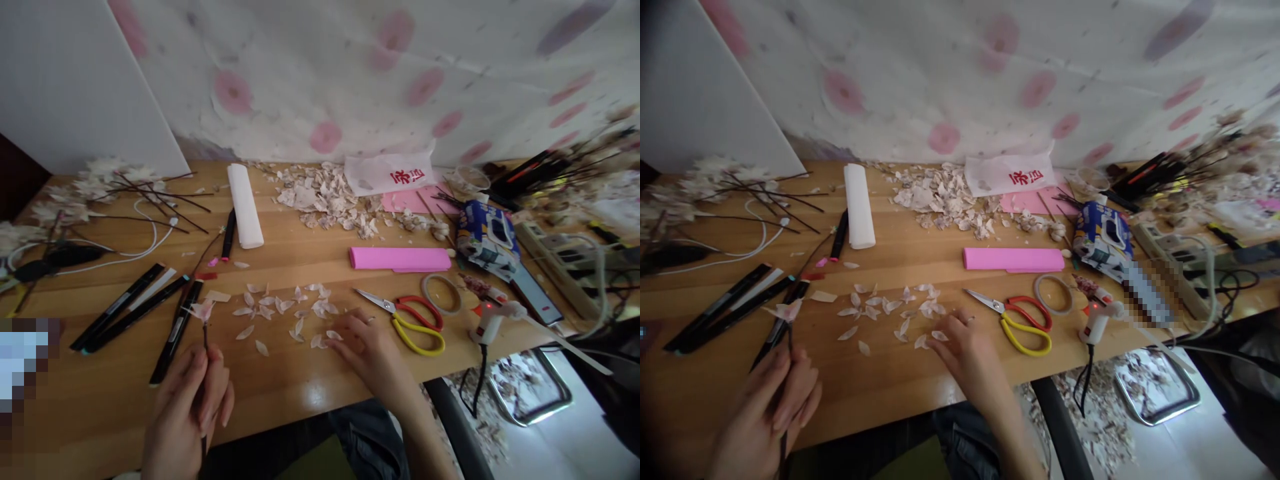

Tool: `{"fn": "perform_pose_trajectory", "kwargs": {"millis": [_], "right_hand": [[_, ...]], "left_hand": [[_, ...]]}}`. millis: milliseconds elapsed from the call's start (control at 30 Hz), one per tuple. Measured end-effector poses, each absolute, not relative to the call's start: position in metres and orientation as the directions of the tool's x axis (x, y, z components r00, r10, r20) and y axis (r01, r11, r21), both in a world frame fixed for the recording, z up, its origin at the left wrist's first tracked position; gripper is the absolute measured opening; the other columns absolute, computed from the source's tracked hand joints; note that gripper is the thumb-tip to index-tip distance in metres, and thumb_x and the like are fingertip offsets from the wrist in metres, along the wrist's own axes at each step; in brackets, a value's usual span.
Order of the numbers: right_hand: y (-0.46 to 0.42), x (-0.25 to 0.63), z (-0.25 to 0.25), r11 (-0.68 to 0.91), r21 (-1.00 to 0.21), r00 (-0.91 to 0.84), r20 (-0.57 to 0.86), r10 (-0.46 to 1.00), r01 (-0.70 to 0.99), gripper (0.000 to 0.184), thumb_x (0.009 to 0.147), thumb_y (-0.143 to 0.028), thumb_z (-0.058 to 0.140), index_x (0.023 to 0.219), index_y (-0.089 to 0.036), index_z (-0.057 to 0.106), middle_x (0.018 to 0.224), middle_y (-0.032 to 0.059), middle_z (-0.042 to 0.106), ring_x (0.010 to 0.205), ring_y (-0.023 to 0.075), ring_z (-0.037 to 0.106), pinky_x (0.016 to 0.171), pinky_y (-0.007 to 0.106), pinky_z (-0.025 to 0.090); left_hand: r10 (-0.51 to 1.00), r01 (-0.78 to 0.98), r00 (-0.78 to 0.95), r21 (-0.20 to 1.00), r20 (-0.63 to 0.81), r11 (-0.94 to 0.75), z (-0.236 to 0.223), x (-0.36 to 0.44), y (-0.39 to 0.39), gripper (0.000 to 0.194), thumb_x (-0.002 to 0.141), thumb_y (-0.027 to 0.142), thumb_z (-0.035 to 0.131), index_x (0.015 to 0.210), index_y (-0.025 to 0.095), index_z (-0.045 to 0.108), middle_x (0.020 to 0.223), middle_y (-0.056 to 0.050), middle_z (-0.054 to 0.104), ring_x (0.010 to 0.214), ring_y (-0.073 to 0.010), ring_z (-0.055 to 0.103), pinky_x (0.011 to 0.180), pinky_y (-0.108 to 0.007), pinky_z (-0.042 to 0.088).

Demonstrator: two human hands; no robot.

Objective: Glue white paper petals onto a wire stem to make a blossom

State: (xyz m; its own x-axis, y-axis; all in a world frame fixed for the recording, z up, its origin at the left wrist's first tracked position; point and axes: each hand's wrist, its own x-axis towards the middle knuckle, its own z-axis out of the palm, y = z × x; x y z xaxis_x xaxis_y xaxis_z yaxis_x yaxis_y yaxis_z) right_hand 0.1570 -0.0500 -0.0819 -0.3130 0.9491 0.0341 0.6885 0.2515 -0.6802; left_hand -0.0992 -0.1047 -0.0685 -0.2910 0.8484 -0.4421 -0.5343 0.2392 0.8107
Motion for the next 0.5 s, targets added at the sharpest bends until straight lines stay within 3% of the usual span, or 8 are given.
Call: {"fn": "perform_pose_trajectory", "kwargs": {"millis": [267, 500], "right_hand": [[-0.046, 0.145, -0.100, 0.275, -0.618, -0.331, 0.025, 0.943, 0.736, 0.006, 0.092, -0.019, 0.073, 0.087, -0.019, 0.068, 0.094, 0.0090, 0.066, 0.090, 0.0294, 0.062, 0.080, 0.044, 0.052], [-0.045, 0.143, -0.106, 0.297, -0.664, -0.312, 0.100, 0.945, 0.687, 0.014, 0.096, -0.017, 0.064, 0.083, -0.021, 0.065, 0.093, 0.0086, 0.067, 0.090, 0.0268, 0.063, 0.082, 0.041, 0.051]], "left_hand": [[0.855, -0.524, -0.325, 0.830, -0.404, 0.194, -0.066, -0.096, -0.102, 0.029, 0.082, 0.044, 0.083, 0.075, 0.019, 0.069, 0.037, 0.012, 0.039, 0.030, -0.0033, 0.025, 0.035, -0.014, 0.035], [0.847, -0.522, -0.344, 0.833, -0.405, 0.186, -0.060, -0.092, -0.108, 0.028, 0.081, 0.040, 0.084, 0.074, 0.017, 0.070, 0.037, 0.011, 0.041, 0.031, -0.0036, 0.027, 0.035, -0.014, 0.035]]}}
